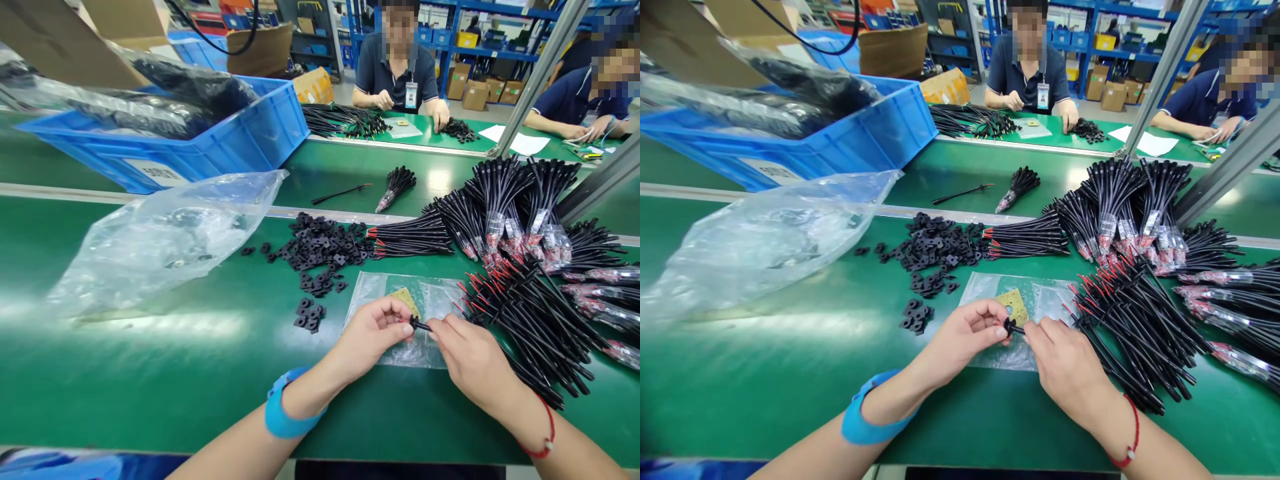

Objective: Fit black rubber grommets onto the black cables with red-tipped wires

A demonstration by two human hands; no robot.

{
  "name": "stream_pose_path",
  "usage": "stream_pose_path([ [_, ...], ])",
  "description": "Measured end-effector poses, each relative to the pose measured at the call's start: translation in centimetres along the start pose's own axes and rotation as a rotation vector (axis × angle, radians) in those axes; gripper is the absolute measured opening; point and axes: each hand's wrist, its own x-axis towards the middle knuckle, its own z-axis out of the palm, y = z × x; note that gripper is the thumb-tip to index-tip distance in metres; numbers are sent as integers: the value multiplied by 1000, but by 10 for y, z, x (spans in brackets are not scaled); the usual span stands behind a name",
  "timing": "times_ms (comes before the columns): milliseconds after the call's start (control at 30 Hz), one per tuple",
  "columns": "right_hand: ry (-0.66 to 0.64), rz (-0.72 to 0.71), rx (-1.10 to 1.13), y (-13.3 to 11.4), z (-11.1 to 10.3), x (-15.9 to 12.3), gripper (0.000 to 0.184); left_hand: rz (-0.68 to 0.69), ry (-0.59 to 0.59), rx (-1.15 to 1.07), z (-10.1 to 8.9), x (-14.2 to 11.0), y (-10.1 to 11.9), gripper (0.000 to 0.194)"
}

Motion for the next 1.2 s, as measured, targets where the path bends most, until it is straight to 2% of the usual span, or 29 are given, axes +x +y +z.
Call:
stream_pose_path([
  [100, -140, 71, 147, -1, -5, 1, 31, 132, 3, 271, -1, -2, 2, 11],
  [233, -309, 260, 527, 1, -7, 2, 34, 260, -60, 591, -2, -7, 9, 4],
  [367, -346, 417, 750, 2, -3, 2, 39, 317, -105, 655, -1, -9, 12, 6],
  [567, -422, 482, 946, 3, 8, 2, 46, 323, -156, 724, 1, -10, 7, 10],
  [667, -432, 490, 1034, 5, 12, 4, 47, 325, -141, 727, 2, -9, 7, 11],
  [767, -388, 437, 898, 4, 12, 8, 40, 301, -85, 685, 1, -6, 8, 9],
  [900, -134, 316, 463, -2, 9, 8, 19, 254, 16, 534, -2, -3, 6, 8],
  [967, -54, 249, 334, -3, 8, 5, 17, 236, 25, 478, -2, -2, 3, 9],
  [1100, -77, 174, 245, -3, 5, 0, 22, 194, -8, 470, -1, -2, 0, 9],
  [1200, -204, 273, 412, -3, 2, 1, 27, 193, -77, 519, -1, -3, 0, 9],
])
